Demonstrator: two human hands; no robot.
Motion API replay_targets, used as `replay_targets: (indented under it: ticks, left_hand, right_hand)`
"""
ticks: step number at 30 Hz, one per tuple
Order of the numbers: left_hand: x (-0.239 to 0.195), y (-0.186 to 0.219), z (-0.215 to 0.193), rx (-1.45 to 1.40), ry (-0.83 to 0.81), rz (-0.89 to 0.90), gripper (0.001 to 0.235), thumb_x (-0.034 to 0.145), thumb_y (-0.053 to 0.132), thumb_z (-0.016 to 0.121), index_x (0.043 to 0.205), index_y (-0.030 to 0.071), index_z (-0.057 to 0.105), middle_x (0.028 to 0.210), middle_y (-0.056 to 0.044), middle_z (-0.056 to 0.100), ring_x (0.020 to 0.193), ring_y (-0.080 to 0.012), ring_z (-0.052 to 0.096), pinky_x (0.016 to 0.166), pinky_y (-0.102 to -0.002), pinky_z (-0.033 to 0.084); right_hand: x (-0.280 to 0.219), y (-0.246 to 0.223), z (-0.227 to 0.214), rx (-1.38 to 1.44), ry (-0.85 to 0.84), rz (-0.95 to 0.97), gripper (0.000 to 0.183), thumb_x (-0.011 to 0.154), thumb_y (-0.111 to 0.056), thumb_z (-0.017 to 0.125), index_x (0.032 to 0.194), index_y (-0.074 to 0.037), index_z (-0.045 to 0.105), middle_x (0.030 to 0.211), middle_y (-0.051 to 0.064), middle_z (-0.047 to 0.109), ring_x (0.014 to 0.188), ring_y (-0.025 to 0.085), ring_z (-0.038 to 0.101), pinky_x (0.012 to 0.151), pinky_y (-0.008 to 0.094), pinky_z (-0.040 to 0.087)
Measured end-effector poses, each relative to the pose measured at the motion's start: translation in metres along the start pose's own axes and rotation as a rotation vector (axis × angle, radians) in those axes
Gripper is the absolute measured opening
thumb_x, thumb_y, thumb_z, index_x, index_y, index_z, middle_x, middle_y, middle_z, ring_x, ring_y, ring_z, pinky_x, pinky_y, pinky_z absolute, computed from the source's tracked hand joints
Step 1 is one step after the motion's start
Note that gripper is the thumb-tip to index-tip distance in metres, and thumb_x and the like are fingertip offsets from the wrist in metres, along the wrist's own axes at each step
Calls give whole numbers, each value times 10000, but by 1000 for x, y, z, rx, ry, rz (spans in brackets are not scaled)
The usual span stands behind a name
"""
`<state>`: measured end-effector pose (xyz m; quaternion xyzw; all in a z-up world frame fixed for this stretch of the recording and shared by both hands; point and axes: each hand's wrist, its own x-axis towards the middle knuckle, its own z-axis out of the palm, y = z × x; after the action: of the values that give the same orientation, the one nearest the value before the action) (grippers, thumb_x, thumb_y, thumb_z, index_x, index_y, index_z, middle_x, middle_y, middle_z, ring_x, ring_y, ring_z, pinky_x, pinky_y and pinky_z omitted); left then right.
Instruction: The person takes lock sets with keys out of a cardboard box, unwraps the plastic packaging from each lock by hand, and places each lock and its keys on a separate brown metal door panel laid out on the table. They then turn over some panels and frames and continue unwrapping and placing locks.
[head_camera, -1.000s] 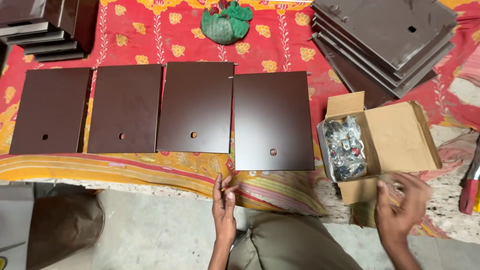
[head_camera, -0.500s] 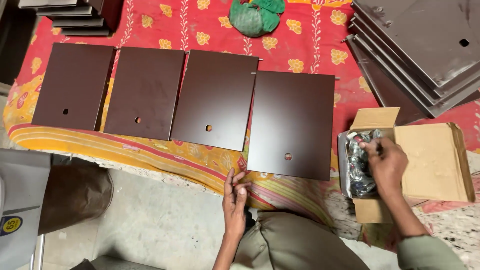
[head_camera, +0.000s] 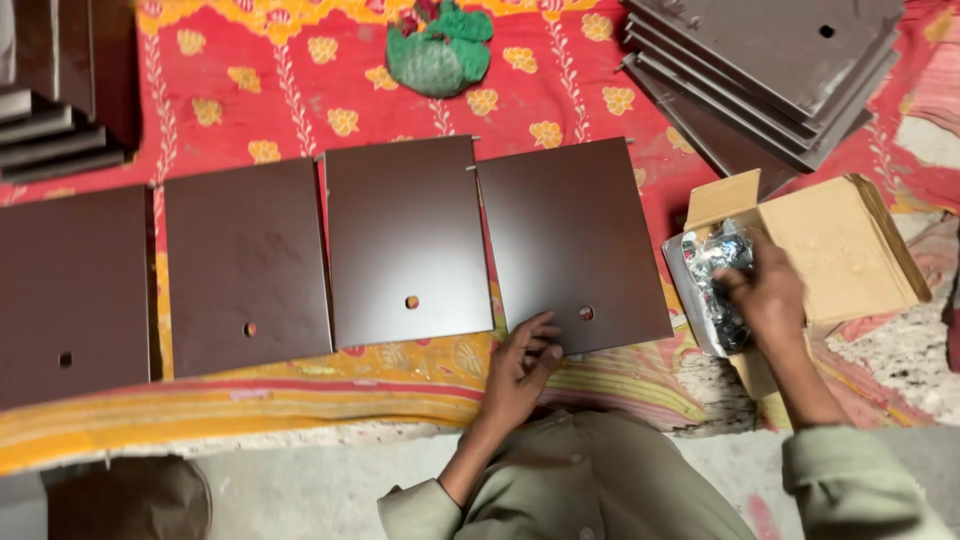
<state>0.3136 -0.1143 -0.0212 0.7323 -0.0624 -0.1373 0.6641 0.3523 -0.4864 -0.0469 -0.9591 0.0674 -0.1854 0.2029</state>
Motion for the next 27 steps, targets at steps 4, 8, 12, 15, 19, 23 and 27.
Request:
replay_targets:
  ticks: [4, 8, 12, 15, 19, 23, 27]
  left_hand:
    - [12, -4, -15, 6, -124, 54, 522, 982, 123, 659, 1477, 58, 506, 1243, -109, 696, 1006, -148, 663, 779, -283, 558]
    - [13, -7, -18, -18, -127, 47, 529, 958, 100, 665, 1462, 60, 508, 1214, -100, 693, 965, -140, 669, 746, -283, 550]
    - [21, -15, -11, -19, -96, 31, 500, 948, 73, 677, 1428, 55, 541, 1195, -104, 695, 928, -132, 672, 719, -279, 561]
    - [26, -16, 7, -41, -50, -21, 476, 944, 73, 674, 1407, 53, 563, 1188, -105, 706, 895, -124, 688, 698, -274, 583]
    - [46, -19, 47, -117, -45, -59, 476, 951, 78, 669, 1413, 53, 562, 1199, -101, 709, 908, -115, 691, 701, -273, 604]
    - [57, -19, 76, -392, -110, -26, 563, 975, 107, 686, 1502, 68, 494, 1242, -80, 664, 972, -118, 650, 786, -271, 585]
    - [76, -63, 81, -399, 115, -214, 410, 950, 206, 739, 1318, 34, 681, 1068, -51, 754, 917, -112, 699, 771, -293, 619]
  right_hand:
    - [8, 31, 33, -205, -129, 63, 654, 847, -190, 840, 1445, -54, 611, 1107, 255, 620, 971, 438, 632, 834, 511, 520]
    - [11, 31, 39, -275, -162, 97, 530, 745, -240, 860, 1172, -15, 641, 1102, 217, 626, 969, 422, 620, 835, 512, 522]
    - [-5, 8, 23, -233, 72, 1, 363, 790, -160, 808, 1086, -30, 644, 1086, 181, 616, 990, 391, 616, 878, 480, 525]
    - [-20, 10, 16, 250, 231, 319, 205, 988, -127, 753, 1146, -24, 674, 1037, 169, 625, 860, 316, 599, 807, 423, 504]
    - [-10, -54, -27, 1348, 9, 668, 300, 891, -123, 615, 1190, -148, 636, 1084, 36, 689, 909, 162, 702, 702, 275, 569]
    - [-20, -71, 22, 1394, -500, 706, 373, 903, -123, 628, 1274, -157, 647, 1053, 65, 728, 853, 137, 698, 650, 264, 532]
    - [-27, -69, 71, 1052, -803, 418, 387, 946, -133, 679, 1333, -116, 676, 960, 31, 701, 773, 102, 587, 668, 251, 496]
